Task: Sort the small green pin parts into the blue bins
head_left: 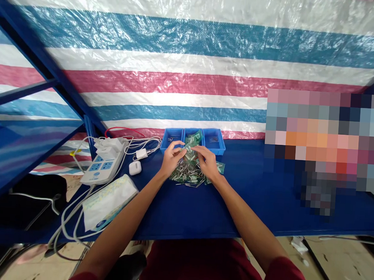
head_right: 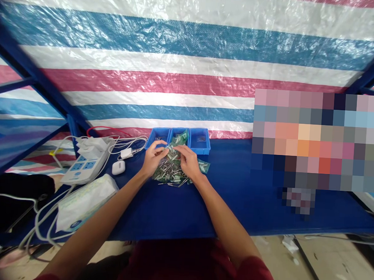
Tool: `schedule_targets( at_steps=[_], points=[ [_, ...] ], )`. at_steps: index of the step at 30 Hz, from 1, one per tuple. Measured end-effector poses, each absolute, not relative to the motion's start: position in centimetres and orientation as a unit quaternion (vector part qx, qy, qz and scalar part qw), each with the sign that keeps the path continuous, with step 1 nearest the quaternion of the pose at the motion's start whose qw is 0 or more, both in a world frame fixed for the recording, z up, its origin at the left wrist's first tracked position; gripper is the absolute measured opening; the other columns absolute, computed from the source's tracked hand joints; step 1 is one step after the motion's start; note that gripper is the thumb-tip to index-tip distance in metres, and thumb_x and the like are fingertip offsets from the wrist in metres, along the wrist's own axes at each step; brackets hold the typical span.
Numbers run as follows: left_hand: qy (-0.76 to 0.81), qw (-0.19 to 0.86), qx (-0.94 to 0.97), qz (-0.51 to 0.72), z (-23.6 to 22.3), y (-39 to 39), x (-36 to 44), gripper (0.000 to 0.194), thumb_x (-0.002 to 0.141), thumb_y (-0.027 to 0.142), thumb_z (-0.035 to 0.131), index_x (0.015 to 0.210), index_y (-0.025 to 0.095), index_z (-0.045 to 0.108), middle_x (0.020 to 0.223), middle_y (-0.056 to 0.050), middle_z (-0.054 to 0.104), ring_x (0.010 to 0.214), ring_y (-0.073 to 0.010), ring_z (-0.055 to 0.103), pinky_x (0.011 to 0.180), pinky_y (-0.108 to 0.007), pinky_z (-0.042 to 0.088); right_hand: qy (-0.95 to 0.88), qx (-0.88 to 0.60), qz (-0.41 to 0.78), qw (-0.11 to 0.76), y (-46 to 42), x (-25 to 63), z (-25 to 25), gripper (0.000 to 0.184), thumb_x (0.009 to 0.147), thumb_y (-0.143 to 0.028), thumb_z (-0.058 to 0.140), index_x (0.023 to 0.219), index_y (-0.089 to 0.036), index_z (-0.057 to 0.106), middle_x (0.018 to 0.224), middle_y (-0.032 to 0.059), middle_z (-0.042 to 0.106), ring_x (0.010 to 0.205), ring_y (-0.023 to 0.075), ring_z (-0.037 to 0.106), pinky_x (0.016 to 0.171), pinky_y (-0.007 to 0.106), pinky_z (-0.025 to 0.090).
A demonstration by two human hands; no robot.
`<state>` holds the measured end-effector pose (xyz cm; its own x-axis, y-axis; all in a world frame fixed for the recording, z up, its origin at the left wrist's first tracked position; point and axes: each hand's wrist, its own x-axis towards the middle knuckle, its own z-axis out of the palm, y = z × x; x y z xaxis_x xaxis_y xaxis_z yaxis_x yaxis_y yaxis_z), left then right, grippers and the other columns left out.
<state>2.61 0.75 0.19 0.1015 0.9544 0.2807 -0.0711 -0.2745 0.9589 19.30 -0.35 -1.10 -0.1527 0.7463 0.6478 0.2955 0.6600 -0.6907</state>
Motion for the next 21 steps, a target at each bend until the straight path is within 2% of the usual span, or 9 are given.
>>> schedule_targets(
  at_steps=[2,4,6,9,12,14,16,19,21],
  points=[
    [0.375,0.484,0.567,0.551,-0.05,0.92,2.68,0.034,0.074,0.043,0.072,0.092,0.018,0.059,0.06,0.004,0.059,0.051,-0.0109,0.057,0.055,-0.023,0.046,-0.742,-0.342,0.175,0.549,-0.15,19.31,-1.13,0.038,0.09,-0.013,0.035,0.107,-0.025,0.067,0.114,0.007,0.064,0.103,0.0192,0.062,0.089,0.037,0.051],
    [0.367,0.508,0.557,0.545,-0.35,1.11,2.78,0.033,0.073,0.044,0.073,0.089,0.018,0.061,0.06,0.003,0.059,0.051,-0.011,0.056,0.056,-0.024,0.047,-0.74,-0.347,0.163,0.553,0.02,19.29,-1.16,0.035,0.088,-0.013,0.04,0.105,-0.025,0.067,0.12,0.0075,0.061,0.108,0.0194,0.059,0.094,0.039,0.048],
    [0.364,0.523,0.551,0.539,-0.62,1.29,2.86,0.036,0.076,0.05,0.069,0.089,0.017,0.063,0.067,0.0,0.062,0.058,-0.0128,0.058,0.058,-0.026,0.049,-0.73,-0.365,0.163,0.555,0.09,19.28,-1.14,0.026,0.088,-0.017,0.045,0.1,-0.024,0.067,0.121,0.0084,0.06,0.105,0.0199,0.06,0.094,0.039,0.048],
    [0.385,0.466,0.574,0.553,-0.78,1.46,2.8,0.045,0.081,0.059,0.057,0.08,0.015,0.067,0.089,-0.008,0.066,0.077,-0.0175,0.061,0.066,-0.028,0.051,-0.709,-0.405,0.178,0.548,0.05,19.27,-1.07,0.018,0.09,-0.028,0.049,0.093,-0.021,0.065,0.104,0.0089,0.066,0.096,0.0209,0.062,0.086,0.036,0.05],
    [0.397,0.387,0.629,0.544,-0.61,1.35,2.67,0.044,0.077,0.058,0.063,0.075,0.014,0.067,0.096,-0.009,0.065,0.089,-0.0205,0.06,0.071,-0.028,0.049,-0.701,-0.433,0.203,0.529,-0.05,19.19,-1.14,0.019,0.09,-0.034,0.049,0.088,-0.02,0.063,0.085,0.006,0.068,0.079,0.0198,0.063,0.077,0.033,0.051],
    [0.405,0.378,0.645,0.526,-0.43,1.12,2.67,0.039,0.074,0.053,0.068,0.08,0.014,0.067,0.084,-0.006,0.066,0.079,-0.0186,0.06,0.067,-0.027,0.047,-0.697,-0.436,0.222,0.524,-0.12,19.08,-1.3,0.018,0.088,-0.035,0.05,0.087,-0.02,0.062,0.078,0.0039,0.067,0.072,0.0189,0.063,0.073,0.032,0.051],
    [0.419,0.383,0.636,0.522,-0.27,0.87,2.74,0.036,0.074,0.048,0.07,0.087,0.015,0.065,0.071,-0.001,0.063,0.064,-0.0141,0.056,0.059,-0.024,0.044,-0.692,-0.431,0.244,0.524,-0.21,18.96,-1.44,0.019,0.088,-0.035,0.051,0.095,-0.021,0.06,0.072,0.0014,0.065,0.066,0.0177,0.062,0.07,0.031,0.051],
    [0.42,0.395,0.615,0.538,-0.12,0.61,2.85,0.041,0.073,0.043,0.073,0.101,0.017,0.059,0.059,0.005,0.056,0.05,-0.0087,0.048,0.05,-0.021,0.037,-0.692,-0.42,0.267,0.522,-0.45,18.88,-1.43,0.028,0.091,-0.035,0.047,0.114,-0.021,0.055,0.067,-0.0019,0.061,0.059,0.0157,0.059,0.064,0.029,0.049],
    [0.411,0.407,0.603,0.55,-0.04,0.54,2.86,0.045,0.072,0.042,0.075,0.105,0.019,0.055,0.053,0.008,0.05,0.045,-0.0074,0.045,0.047,-0.019,0.035,-0.699,-0.412,0.255,0.526,-0.62,18.91,-1.25,0.03,0.093,-0.033,0.042,0.118,-0.022,0.054,0.07,-0.0013,0.061,0.059,0.0148,0.057,0.064,0.028,0.049]
  ],
)
